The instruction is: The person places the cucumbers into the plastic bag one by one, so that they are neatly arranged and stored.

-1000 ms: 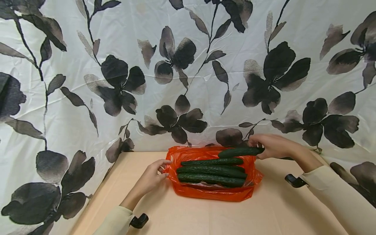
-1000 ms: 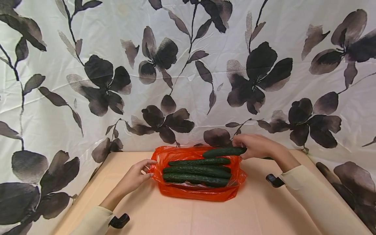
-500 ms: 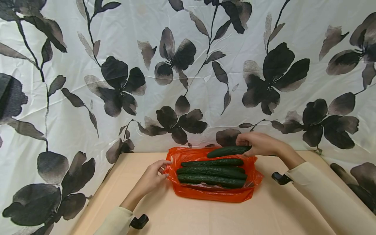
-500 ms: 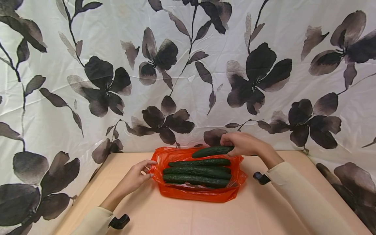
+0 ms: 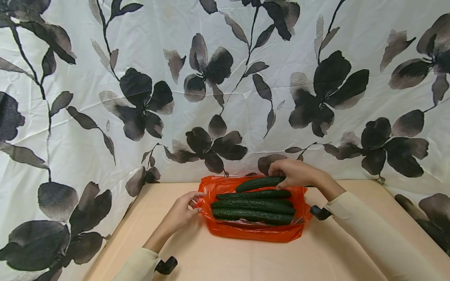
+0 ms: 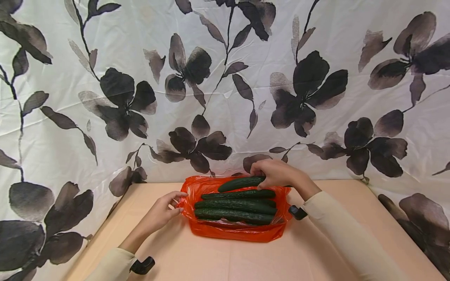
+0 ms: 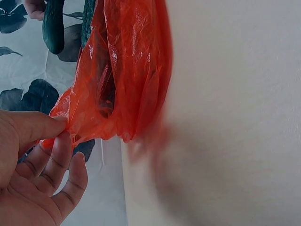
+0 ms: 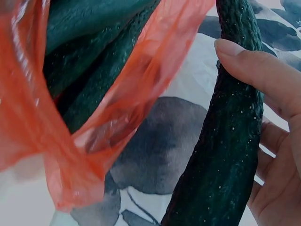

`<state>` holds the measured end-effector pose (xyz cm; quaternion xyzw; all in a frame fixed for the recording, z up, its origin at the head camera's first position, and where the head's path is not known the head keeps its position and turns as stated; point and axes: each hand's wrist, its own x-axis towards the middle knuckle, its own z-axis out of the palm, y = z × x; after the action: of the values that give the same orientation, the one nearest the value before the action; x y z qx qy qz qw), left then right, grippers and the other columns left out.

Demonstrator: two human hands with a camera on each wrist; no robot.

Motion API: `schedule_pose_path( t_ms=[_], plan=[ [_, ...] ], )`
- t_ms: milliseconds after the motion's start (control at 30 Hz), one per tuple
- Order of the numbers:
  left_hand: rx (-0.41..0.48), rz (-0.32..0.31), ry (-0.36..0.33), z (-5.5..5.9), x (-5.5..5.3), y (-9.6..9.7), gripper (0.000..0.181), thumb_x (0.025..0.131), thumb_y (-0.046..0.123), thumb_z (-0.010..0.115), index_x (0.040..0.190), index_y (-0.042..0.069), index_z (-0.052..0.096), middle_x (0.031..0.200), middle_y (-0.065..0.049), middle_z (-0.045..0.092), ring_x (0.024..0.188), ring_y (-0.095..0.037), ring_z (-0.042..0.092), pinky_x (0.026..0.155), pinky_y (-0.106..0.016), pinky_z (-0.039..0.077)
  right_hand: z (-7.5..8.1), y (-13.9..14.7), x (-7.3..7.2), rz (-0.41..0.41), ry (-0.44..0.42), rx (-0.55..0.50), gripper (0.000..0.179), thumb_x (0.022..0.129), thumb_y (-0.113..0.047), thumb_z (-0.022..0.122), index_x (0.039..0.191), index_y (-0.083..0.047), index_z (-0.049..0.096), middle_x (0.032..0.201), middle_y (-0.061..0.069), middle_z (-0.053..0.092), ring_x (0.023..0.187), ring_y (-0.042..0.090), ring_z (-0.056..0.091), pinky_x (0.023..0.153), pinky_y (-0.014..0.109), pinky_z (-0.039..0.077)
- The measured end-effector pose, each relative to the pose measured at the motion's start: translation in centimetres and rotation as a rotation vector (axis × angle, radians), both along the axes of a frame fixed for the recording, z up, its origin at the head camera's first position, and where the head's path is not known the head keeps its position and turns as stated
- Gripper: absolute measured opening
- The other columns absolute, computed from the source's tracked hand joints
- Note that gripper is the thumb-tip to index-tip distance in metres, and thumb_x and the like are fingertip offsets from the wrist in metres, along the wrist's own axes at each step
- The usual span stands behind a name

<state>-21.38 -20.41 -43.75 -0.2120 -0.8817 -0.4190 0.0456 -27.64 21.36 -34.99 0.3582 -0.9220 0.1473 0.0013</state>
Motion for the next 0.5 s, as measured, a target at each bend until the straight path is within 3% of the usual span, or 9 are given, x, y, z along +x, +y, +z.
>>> schedule_pose_path(
  t_ms=[300,500],
  plan=[
    [0.006,-0.001,-0.008,0.0,-0.1,0.0,0.048,0.085,-0.009,0.073,0.130,0.003,0.064,0.098,-0.006,0.066,0.083,-0.021,0.062,0.073,-0.031,0.054,-0.4,-2.1,-0.6,0.014,-0.006,0.033,0.042,0.076,-0.043,0.088,0.109,-0.028,0.067,0.093,-0.014,0.059,0.080,0.008,0.053,0.070,0.030,0.046],
    [0.008,-0.002,-0.014,0.2,-0.1,0.1,0.048,0.085,-0.009,0.073,0.130,0.002,0.063,0.098,-0.006,0.066,0.082,-0.021,0.062,0.072,-0.030,0.054,-0.5,-3.6,-1.1,0.020,-0.040,0.021,0.037,0.077,-0.036,0.089,0.106,-0.026,0.068,0.090,-0.012,0.060,0.079,0.010,0.054,0.070,0.031,0.047]
  ],
)
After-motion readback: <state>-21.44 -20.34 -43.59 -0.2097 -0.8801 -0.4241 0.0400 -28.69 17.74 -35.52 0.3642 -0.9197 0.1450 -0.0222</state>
